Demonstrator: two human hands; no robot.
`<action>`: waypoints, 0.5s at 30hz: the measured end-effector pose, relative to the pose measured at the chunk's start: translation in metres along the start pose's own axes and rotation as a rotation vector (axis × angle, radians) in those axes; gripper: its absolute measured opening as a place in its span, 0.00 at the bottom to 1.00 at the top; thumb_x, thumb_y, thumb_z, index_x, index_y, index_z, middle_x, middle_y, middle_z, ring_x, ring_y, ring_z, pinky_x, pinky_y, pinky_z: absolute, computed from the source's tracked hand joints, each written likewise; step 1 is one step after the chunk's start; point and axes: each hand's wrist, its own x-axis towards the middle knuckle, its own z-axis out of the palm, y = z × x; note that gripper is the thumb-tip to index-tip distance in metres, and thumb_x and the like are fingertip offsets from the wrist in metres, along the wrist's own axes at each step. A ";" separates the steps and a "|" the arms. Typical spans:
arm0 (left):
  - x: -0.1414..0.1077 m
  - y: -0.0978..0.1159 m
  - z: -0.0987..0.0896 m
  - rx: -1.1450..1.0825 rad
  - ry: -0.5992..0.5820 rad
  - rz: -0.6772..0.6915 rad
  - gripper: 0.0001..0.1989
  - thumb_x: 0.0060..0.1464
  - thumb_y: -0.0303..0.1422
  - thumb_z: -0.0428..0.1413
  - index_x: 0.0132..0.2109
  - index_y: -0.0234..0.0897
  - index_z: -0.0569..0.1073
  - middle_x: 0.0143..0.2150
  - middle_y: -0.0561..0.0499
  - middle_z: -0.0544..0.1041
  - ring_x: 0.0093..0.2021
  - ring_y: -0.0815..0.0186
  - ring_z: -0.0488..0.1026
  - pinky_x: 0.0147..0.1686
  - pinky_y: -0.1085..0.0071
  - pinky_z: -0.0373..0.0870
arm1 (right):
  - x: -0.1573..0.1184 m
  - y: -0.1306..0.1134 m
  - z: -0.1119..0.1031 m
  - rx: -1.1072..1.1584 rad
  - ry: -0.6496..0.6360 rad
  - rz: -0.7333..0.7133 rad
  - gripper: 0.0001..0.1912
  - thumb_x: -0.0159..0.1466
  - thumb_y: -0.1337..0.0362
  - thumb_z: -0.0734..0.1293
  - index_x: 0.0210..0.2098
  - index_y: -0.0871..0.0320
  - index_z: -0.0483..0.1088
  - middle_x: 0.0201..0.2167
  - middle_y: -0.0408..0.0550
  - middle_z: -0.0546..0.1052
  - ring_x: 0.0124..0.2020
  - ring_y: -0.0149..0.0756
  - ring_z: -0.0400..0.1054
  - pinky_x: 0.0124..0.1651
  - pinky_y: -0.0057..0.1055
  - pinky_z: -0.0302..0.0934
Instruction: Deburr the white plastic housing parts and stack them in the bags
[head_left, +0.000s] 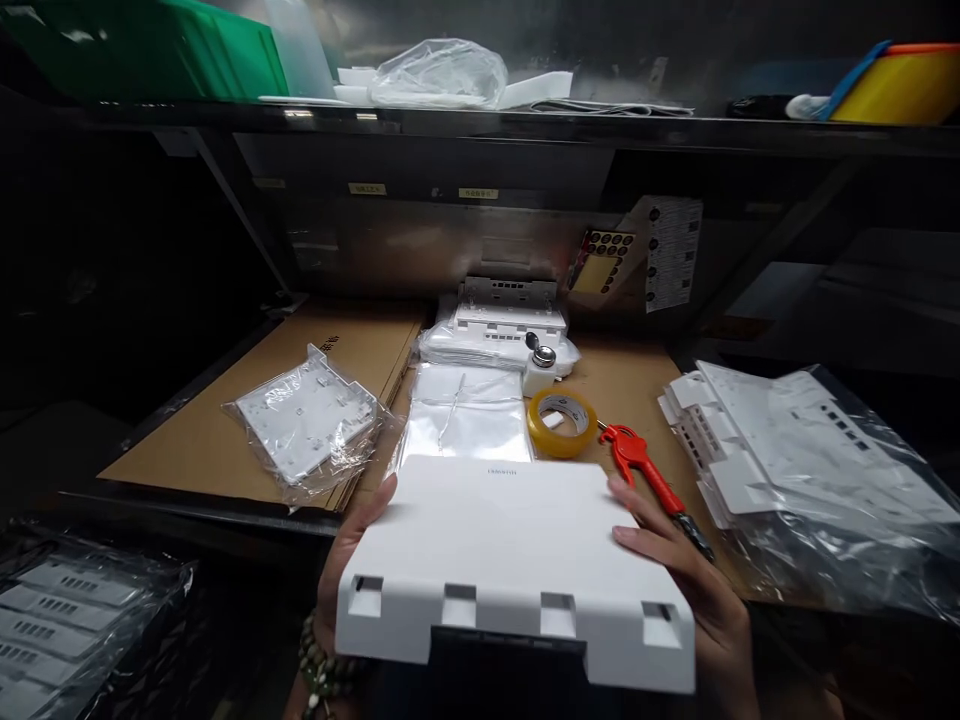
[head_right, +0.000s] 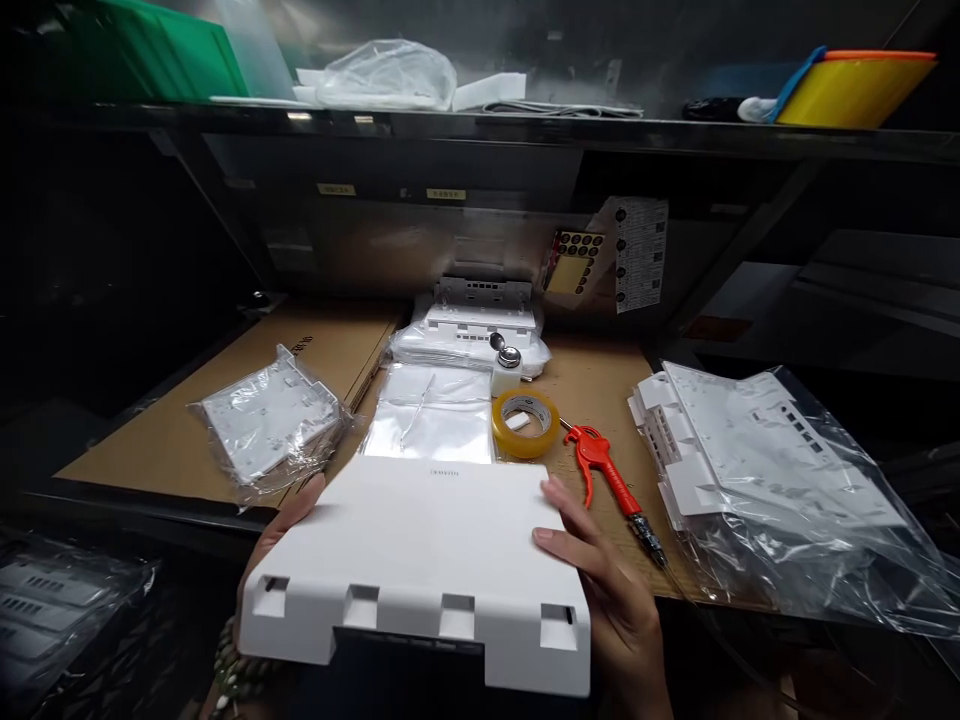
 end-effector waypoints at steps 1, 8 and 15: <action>0.001 0.000 0.002 -0.011 -0.117 -0.012 0.21 0.67 0.42 0.50 0.59 0.37 0.76 0.63 0.42 0.76 0.70 0.45 0.62 0.68 0.42 0.57 | 0.001 0.001 0.000 0.008 0.031 0.044 0.15 0.68 0.63 0.69 0.54 0.47 0.78 0.69 0.46 0.66 0.70 0.49 0.59 0.70 0.43 0.60; 0.003 -0.011 0.007 -0.007 -0.343 0.231 0.35 0.67 0.57 0.33 0.62 0.47 0.75 0.70 0.51 0.68 0.75 0.52 0.48 0.71 0.50 0.45 | -0.003 0.015 -0.008 0.185 0.112 0.470 0.20 0.71 0.52 0.65 0.58 0.50 0.75 0.53 0.54 0.82 0.53 0.48 0.78 0.52 0.42 0.76; -0.007 -0.008 0.001 0.039 -0.277 0.137 0.42 0.54 0.70 0.43 0.65 0.52 0.70 0.71 0.53 0.67 0.75 0.47 0.47 0.71 0.48 0.49 | -0.009 0.012 -0.011 0.181 0.074 0.426 0.20 0.67 0.55 0.71 0.58 0.45 0.75 0.54 0.50 0.81 0.52 0.42 0.78 0.52 0.29 0.74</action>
